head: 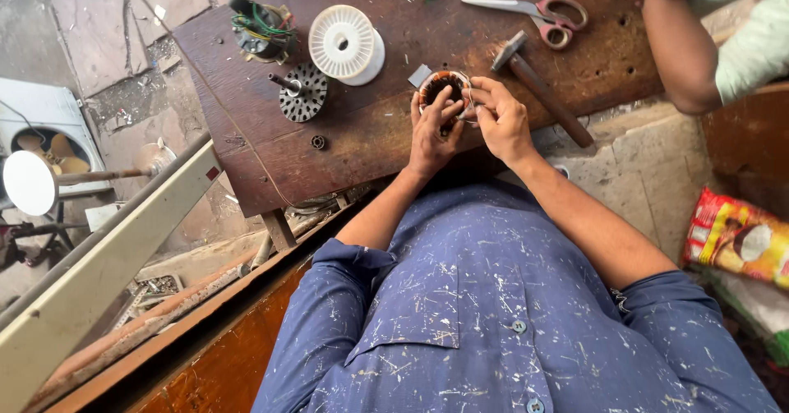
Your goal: The person uses a hammer and a thin metal rod to tap and adjust copper windings inside a cylindrical motor stator. They repeatedly reposition the stator and tap different slots to seat the windings. A second person is visible at the table but does not assist with the stator.
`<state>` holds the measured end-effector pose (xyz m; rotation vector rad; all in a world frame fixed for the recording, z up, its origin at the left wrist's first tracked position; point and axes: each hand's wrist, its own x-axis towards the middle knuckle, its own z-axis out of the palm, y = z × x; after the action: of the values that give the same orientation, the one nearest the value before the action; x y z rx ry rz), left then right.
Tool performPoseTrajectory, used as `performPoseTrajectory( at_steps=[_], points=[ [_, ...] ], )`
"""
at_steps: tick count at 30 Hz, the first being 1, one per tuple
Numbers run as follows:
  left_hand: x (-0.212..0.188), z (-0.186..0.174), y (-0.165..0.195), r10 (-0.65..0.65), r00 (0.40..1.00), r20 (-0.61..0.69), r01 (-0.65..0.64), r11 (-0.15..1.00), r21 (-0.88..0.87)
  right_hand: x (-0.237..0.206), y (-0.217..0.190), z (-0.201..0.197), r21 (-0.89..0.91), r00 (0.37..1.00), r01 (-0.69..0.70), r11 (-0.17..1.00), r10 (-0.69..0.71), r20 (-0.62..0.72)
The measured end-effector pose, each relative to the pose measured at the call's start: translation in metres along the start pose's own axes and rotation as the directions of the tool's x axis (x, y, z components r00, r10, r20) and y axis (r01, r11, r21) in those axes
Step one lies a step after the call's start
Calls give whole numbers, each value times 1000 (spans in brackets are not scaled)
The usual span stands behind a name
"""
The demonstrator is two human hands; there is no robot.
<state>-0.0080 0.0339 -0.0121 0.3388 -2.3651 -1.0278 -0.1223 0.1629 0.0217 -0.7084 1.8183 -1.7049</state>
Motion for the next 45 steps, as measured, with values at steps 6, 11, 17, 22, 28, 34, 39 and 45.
performPoseTrajectory(
  at_steps=[6,11,17,22,28,34,39,45],
  points=[
    [0,-5,4,-50,999,4,51,998,-40,24,-29,8,-605,984,180,776,-130,125],
    [-1,-5,0,32,999,-22,-31,998,60,41,-33,13,-773,957,259,580,-47,286],
    [-6,-6,-6,3,999,49,-7,997,73,52,-16,-1,111,993,95,989,-101,55],
    [0,-22,-21,50,982,181,-57,998,33,17,-7,-29,475,978,-191,859,205,23],
    [16,-40,-44,147,916,373,-136,989,-56,-21,3,-15,-715,969,246,654,-148,198],
    [14,-36,-41,162,925,343,-162,986,-30,5,9,-7,14,977,-188,982,185,108],
    [14,-33,-42,110,936,334,-110,994,-19,11,15,-1,350,875,-484,802,450,179],
    [13,-33,-44,97,947,307,-82,995,-60,17,28,13,333,780,-598,729,624,34]
  ],
)
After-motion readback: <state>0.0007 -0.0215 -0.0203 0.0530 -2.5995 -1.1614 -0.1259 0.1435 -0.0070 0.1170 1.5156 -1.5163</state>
